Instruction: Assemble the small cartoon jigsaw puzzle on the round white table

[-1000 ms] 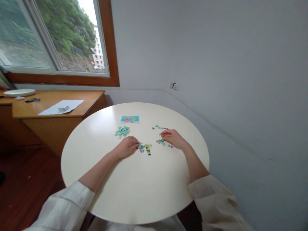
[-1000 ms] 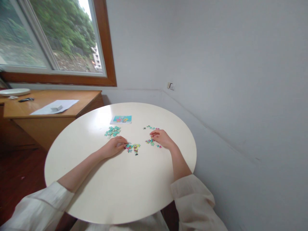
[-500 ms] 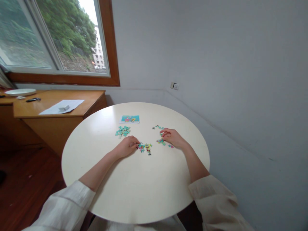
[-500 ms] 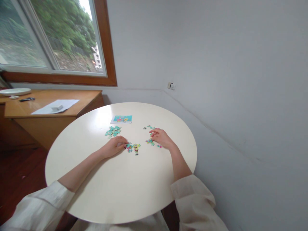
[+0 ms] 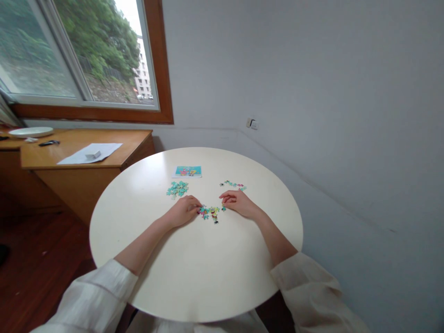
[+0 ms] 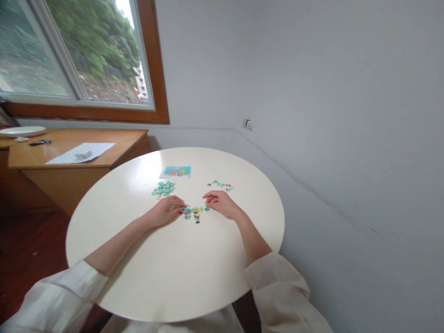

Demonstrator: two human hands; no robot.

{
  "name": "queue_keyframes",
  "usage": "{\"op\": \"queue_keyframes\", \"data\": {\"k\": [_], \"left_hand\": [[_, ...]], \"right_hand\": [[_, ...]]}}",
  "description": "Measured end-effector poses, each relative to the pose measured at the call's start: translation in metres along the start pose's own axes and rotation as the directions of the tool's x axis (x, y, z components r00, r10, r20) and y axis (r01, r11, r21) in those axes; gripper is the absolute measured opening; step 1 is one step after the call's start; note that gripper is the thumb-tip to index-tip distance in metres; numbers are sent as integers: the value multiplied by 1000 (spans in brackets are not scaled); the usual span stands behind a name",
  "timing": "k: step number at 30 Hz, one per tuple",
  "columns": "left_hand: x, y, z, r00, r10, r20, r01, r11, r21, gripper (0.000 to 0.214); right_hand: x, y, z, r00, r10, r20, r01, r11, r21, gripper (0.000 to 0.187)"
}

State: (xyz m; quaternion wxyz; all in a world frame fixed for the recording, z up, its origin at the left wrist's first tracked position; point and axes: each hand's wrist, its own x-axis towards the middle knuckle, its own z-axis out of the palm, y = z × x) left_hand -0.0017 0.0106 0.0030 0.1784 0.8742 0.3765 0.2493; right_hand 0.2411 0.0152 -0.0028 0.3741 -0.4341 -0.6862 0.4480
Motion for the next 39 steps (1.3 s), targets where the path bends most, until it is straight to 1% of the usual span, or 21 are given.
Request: {"op": "queue_keyframes", "data": {"k": [12, 20, 26, 30, 34, 37, 39], "left_hand": [[0, -6, 4, 1000, 11, -14, -11, 1000, -10, 23], [0, -5, 3, 1000, 5, -9, -5, 1000, -13, 23], [0, -4, 2, 1000, 10, -5, -10, 1000, -13, 23], [-1, -4, 3, 1000, 8, -12, -9, 1000, -23, 23], [-1, -6, 4, 1000, 11, -14, -11, 1000, -15, 21], [-1, -7, 4, 1000, 14, -17, -14, 1000, -5, 21], [-1, -7, 4, 1000, 12, -17, -12, 1000, 0, 21]], "right_hand": [[0, 0, 1, 1000, 23, -16, -23, 999, -30, 28], [0, 0, 1, 999, 31, -24, -32, 999, -44, 27], [0, 1, 1, 1000, 6, -29, -8, 997, -71, 25], [0, -1, 1, 1000, 7, -30, -9, 999, -53, 26], [1, -4, 6, 999, 7, -48, -8, 1000, -25, 26], [4, -5, 16, 996, 1, -91, -4, 999, -35, 24], [5, -6, 23, 993, -25, -113, 21, 999, -39, 23]]}}
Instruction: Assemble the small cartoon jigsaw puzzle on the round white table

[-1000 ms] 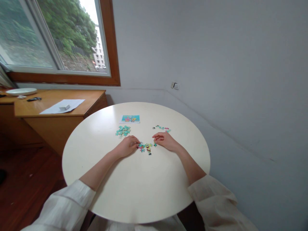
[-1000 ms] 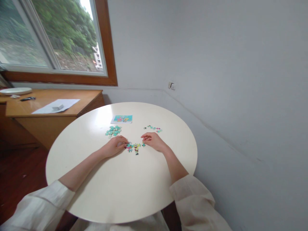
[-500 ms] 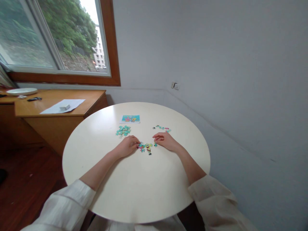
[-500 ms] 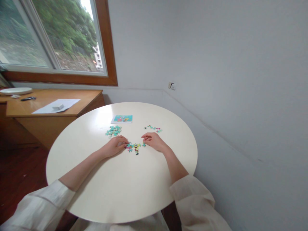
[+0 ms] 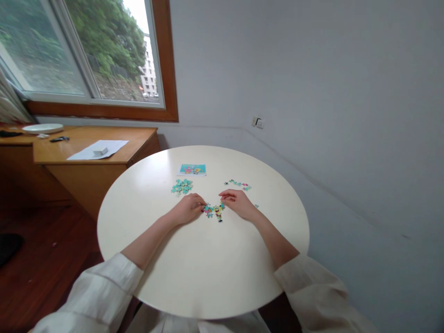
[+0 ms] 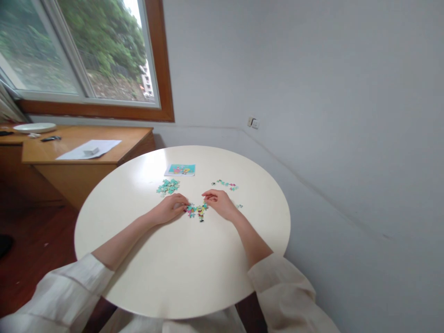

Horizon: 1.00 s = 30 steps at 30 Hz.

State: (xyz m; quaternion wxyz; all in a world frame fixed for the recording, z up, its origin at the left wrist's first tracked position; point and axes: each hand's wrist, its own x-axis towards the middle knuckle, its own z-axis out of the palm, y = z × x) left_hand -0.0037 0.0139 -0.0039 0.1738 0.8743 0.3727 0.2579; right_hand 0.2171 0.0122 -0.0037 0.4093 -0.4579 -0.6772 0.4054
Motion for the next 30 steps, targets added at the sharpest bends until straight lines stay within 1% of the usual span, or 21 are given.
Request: {"op": "queue_keyframes", "data": {"k": [3, 8, 11, 20, 25, 30], "left_hand": [[0, 1, -1, 1000, -5, -1, 5, 1000, 2, 20], [0, 3, -2, 1000, 0, 7, 0, 1000, 1, 21], [0, 4, -3, 1000, -4, 5, 4, 1000, -2, 21], [0, 2, -1, 1000, 4, 5, -4, 1000, 7, 20], [0, 2, -1, 1000, 12, 5, -12, 1000, 6, 20], [0, 1, -1, 1000, 13, 0, -13, 1000, 13, 20]], "right_hand": [[0, -3, 10, 999, -29, 14, 29, 999, 32, 23], [-4, -8, 21, 993, 7, 116, -16, 997, 77, 23], [-5, -10, 24, 989, 17, 146, -29, 997, 76, 22], [-8, -14, 24, 984, 3, 181, -12, 999, 47, 22], [-9, -15, 25, 983, 7, 182, -15, 999, 40, 21], [-8, -13, 25, 984, -18, 175, 17, 1000, 12, 20]]}}
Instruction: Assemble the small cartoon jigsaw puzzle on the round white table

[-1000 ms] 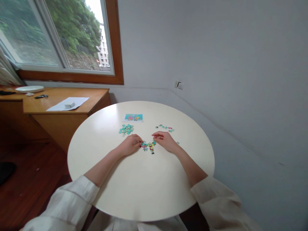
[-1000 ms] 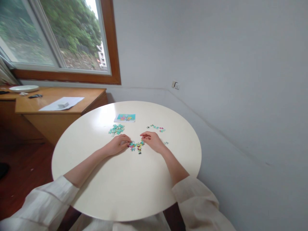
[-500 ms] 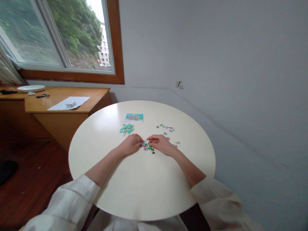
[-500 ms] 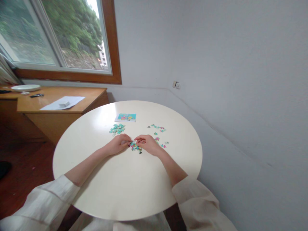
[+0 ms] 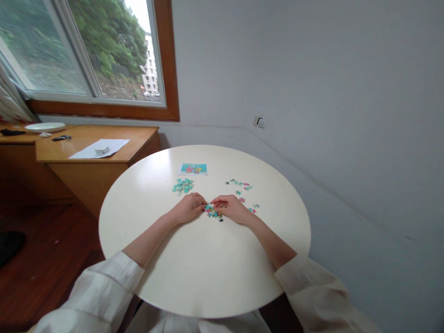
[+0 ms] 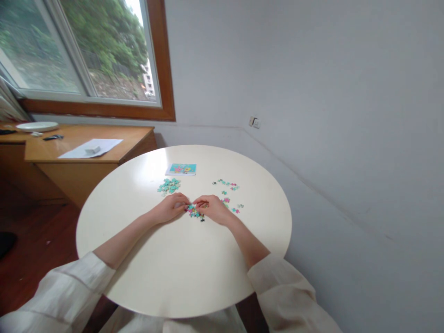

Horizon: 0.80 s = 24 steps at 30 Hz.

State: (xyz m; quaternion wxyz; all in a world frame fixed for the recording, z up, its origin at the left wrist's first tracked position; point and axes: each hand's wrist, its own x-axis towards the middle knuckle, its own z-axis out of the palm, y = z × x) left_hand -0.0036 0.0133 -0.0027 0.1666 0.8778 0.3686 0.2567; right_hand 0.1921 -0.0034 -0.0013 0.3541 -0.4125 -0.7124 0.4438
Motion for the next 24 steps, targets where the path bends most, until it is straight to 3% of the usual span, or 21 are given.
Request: {"op": "queue_keyframes", "data": {"k": [24], "left_hand": [[0, 0, 0, 1000, 5, -7, -5, 1000, -2, 19]], "right_hand": [[-1, -4, -1, 998, -56, 8, 56, 983, -177, 20]]}}
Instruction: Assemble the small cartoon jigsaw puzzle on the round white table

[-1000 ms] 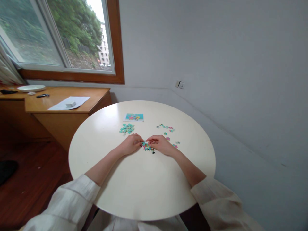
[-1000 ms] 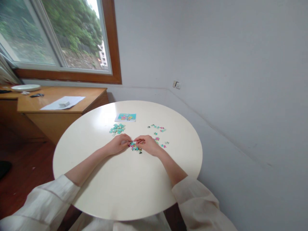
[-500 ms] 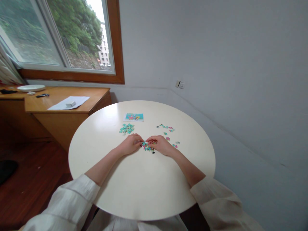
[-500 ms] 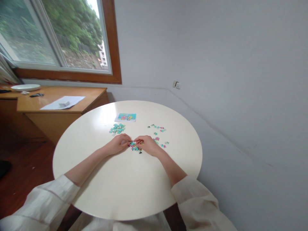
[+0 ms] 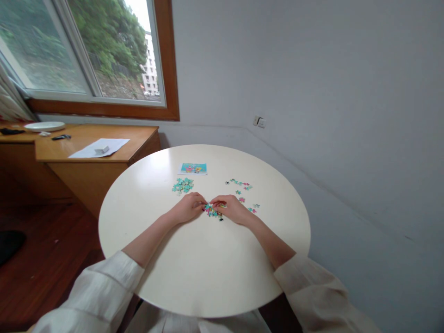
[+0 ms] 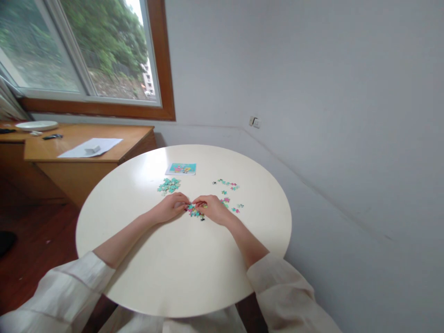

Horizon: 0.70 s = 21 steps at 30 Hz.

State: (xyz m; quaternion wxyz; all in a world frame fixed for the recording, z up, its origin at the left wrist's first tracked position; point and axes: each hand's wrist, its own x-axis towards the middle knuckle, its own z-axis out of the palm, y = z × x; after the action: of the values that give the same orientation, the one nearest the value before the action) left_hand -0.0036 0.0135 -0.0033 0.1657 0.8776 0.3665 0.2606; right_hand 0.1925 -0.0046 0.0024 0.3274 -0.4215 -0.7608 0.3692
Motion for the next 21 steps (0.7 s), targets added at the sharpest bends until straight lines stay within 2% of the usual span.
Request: {"op": "queue_keyframes", "data": {"k": [7, 16, 21], "left_hand": [[0, 2, -1, 1000, -6, 11, 6, 1000, 3, 20], [0, -2, 1, 1000, 0, 3, 0, 1000, -7, 20], [0, -1, 1, 1000, 3, 4, -3, 1000, -5, 20]], "right_hand": [[0, 1, 1, 1000, 0, -4, 0, 1000, 20, 19], [2, 6, -10, 996, 75, -51, -61, 969, 241, 27], [1, 8, -11, 995, 90, -38, -76, 958, 277, 28]]}}
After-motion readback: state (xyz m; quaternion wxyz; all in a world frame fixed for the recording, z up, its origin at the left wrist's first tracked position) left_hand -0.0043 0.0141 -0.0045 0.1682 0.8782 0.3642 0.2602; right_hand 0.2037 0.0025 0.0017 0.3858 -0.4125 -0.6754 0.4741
